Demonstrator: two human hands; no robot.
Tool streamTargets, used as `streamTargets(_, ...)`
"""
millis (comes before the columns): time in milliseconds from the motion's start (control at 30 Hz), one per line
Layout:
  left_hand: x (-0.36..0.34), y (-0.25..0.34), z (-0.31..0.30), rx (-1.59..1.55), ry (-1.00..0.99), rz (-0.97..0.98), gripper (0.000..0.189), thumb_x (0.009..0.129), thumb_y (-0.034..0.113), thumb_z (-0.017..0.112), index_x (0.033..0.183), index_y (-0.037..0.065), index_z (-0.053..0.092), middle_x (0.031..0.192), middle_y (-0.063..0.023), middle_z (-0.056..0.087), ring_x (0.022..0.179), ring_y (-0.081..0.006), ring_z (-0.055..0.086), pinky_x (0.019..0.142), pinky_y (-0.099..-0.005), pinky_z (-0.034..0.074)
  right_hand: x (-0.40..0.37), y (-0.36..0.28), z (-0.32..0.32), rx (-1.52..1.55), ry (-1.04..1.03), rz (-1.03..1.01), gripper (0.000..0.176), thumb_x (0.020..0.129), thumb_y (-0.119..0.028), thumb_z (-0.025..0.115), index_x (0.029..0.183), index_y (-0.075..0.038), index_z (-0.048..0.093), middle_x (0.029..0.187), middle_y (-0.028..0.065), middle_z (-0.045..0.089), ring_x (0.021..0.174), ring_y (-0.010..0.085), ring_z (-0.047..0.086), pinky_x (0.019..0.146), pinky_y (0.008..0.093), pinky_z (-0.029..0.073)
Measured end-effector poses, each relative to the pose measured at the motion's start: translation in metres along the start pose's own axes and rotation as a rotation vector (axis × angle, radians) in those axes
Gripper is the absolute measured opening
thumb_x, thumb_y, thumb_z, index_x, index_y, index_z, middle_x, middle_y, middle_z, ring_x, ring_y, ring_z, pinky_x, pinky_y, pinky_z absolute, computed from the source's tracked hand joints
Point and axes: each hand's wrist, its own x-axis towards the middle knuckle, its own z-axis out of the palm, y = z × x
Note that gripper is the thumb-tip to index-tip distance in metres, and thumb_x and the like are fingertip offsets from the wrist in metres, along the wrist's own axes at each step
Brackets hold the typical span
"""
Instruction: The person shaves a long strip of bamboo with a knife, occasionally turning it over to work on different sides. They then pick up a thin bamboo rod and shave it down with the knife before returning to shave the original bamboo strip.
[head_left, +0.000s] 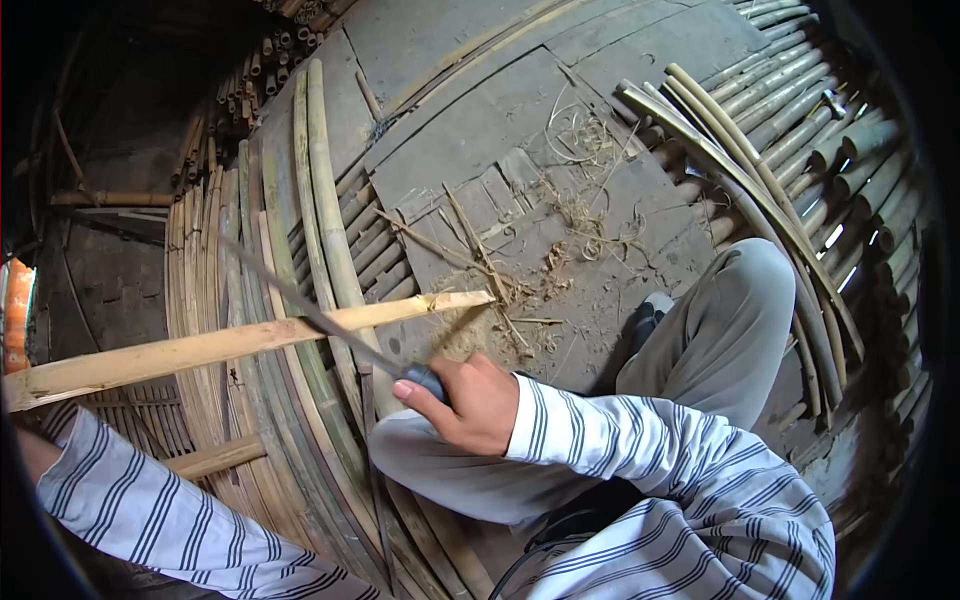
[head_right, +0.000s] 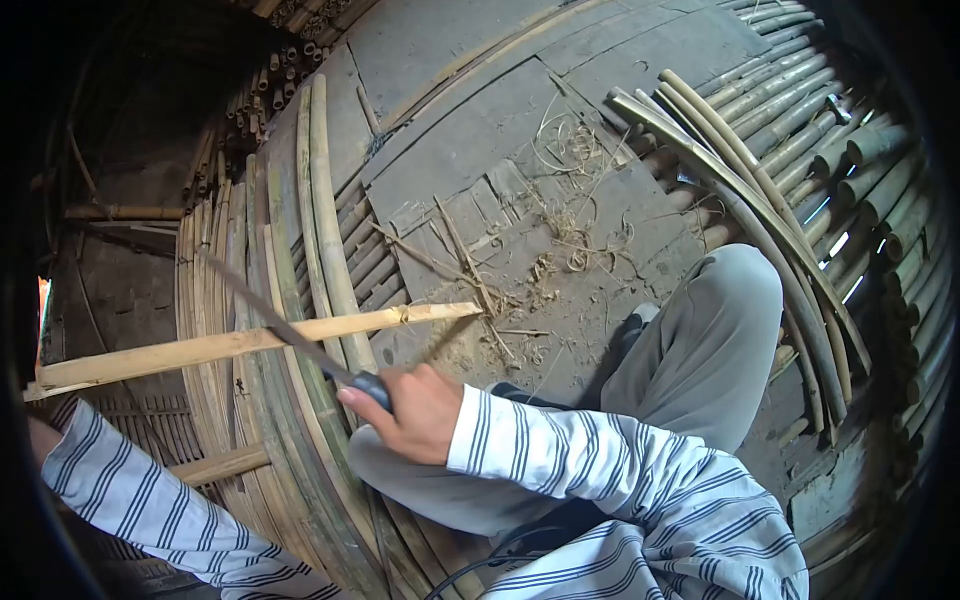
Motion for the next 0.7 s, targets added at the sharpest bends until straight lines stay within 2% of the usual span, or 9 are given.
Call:
streamTargets(100, 0.001, 0.001, -0.002, 0.003, 0.010, 0.004, 0.032, 0.083, 0.016, 0.054, 0.056, 0.017, 0.037, 0.045, 0.0048, 0.031, 0.033, -0.0086, 0.026, 0.033, -0.0216, 0.024, 0.000, -0.004, -0.007, 0.015, -0.055, -0.041, 0.041, 0.094, -0.036, 0.060, 0.082, 0.003, 0.062, 0.050, 0.0188, 0.055, 0.045, 0.0376, 0.058, 0.047, 0.0420, 0.048)
streamTargets(133, 0.001, 0.002, -0.002, 0.005, 0.011, 0.005, 0.032, 0.083, 0.016, 0.054, 0.056, 0.017, 0.037, 0.045, 0.0048, 0.031, 0.033, -0.0086, 0.026, 0.033, -0.0216, 0.024, -0.005, 0.020, 0.004, 0.053, -0.002, -0.007, 0.041, 0.095, -0.037, 0.058, 0.085, 0.002, 0.062, 0.052, 0.0182, 0.057, 0.045, 0.0365, 0.059, 0.047, 0.0422, 0.048)
streamTargets(200, 0.004, 0.005, -0.001, 0.010, 0.007, 0.012, 0.033, 0.083, 0.016, 0.054, 0.056, 0.017, 0.037, 0.045, 0.0048, 0.031, 0.033, -0.0087, 0.026, 0.033, -0.0216, 0.024, -0.017, 0.083, 0.012, -0.124, 0.039, 0.235, 0.050, 0.097, -0.045, 0.050, 0.086, 0.001, 0.065, 0.057, 0.0195, 0.060, 0.056, 0.0368, 0.064, 0.058, 0.0454, 0.052)
streamTargets(233, 0.004, 0.006, -0.002, 0.008, 0.007, 0.017, 0.033, 0.083, 0.016, 0.054, 0.055, 0.017, 0.037, 0.045, 0.0049, 0.031, 0.033, -0.0087, 0.026, 0.034, -0.0216, 0.024, -0.018, 0.127, 0.008, -0.203, -0.062, 0.297, 0.055, 0.097, -0.047, 0.049, 0.080, 0.002, 0.066, 0.059, 0.0223, 0.061, 0.062, 0.0399, 0.065, 0.063, 0.0476, 0.052)
streamTargets(267, 0.002, 0.007, -0.002, 0.003, 0.005, 0.025, 0.033, 0.083, 0.016, 0.054, 0.055, 0.017, 0.037, 0.045, 0.0049, 0.031, 0.033, -0.0087, 0.026, 0.034, -0.0217, 0.024, -0.016, 0.121, 0.006, -0.303, -0.046, 0.325, 0.059, 0.097, -0.048, 0.050, 0.072, 0.003, 0.065, 0.060, 0.0252, 0.060, 0.062, 0.0434, 0.064, 0.062, 0.0493, 0.051)
streamTargets(333, 0.000, 0.007, -0.002, 0.009, 0.000, 0.021, 0.033, 0.083, 0.016, 0.054, 0.055, 0.017, 0.037, 0.045, 0.0049, 0.031, 0.033, -0.0087, 0.026, 0.034, -0.0217, 0.024, -0.009, 0.111, 0.006, -0.273, 0.062, 0.320, 0.062, 0.096, -0.049, 0.051, 0.068, 0.005, 0.063, 0.058, 0.0259, 0.059, 0.060, 0.0439, 0.063, 0.062, 0.0494, 0.052)
streamTargets(433, -0.002, 0.009, -0.002, 0.010, 0.006, 0.020, 0.033, 0.083, 0.016, 0.055, 0.055, 0.017, 0.037, 0.045, 0.0049, 0.030, 0.033, -0.0088, 0.026, 0.034, -0.0218, 0.024, -0.008, 0.095, 0.007, -0.332, -0.002, 0.248, 0.063, 0.095, -0.049, 0.052, 0.066, 0.006, 0.062, 0.057, 0.0260, 0.058, 0.058, 0.0435, 0.063, 0.061, 0.0492, 0.052)
streamTargets(600, -0.002, 0.008, -0.001, 0.023, -0.002, 0.010, 0.034, 0.083, 0.016, 0.055, 0.055, 0.017, 0.036, 0.044, 0.0050, 0.030, 0.033, -0.0089, 0.025, 0.034, -0.0219, 0.024, 0.000, 0.014, 0.001, 0.040, 0.057, 0.070, 0.052, 0.095, -0.042, 0.056, 0.071, 0.004, 0.059, 0.050, 0.0213, 0.053, 0.049, 0.0405, 0.059, 0.052, 0.0450, 0.049)
streamTargets(700, 0.001, 0.007, -0.002, 0.024, 0.001, 0.010, 0.034, 0.083, 0.016, 0.055, 0.055, 0.018, 0.036, 0.044, 0.0051, 0.030, 0.033, -0.0089, 0.025, 0.034, -0.0220, 0.024, 0.004, -0.029, -0.011, 0.000, -0.016, 0.032, 0.048, 0.096, -0.039, 0.056, 0.074, 0.003, 0.058, 0.049, 0.0190, 0.052, 0.047, 0.0391, 0.059, 0.049, 0.0453, 0.047)
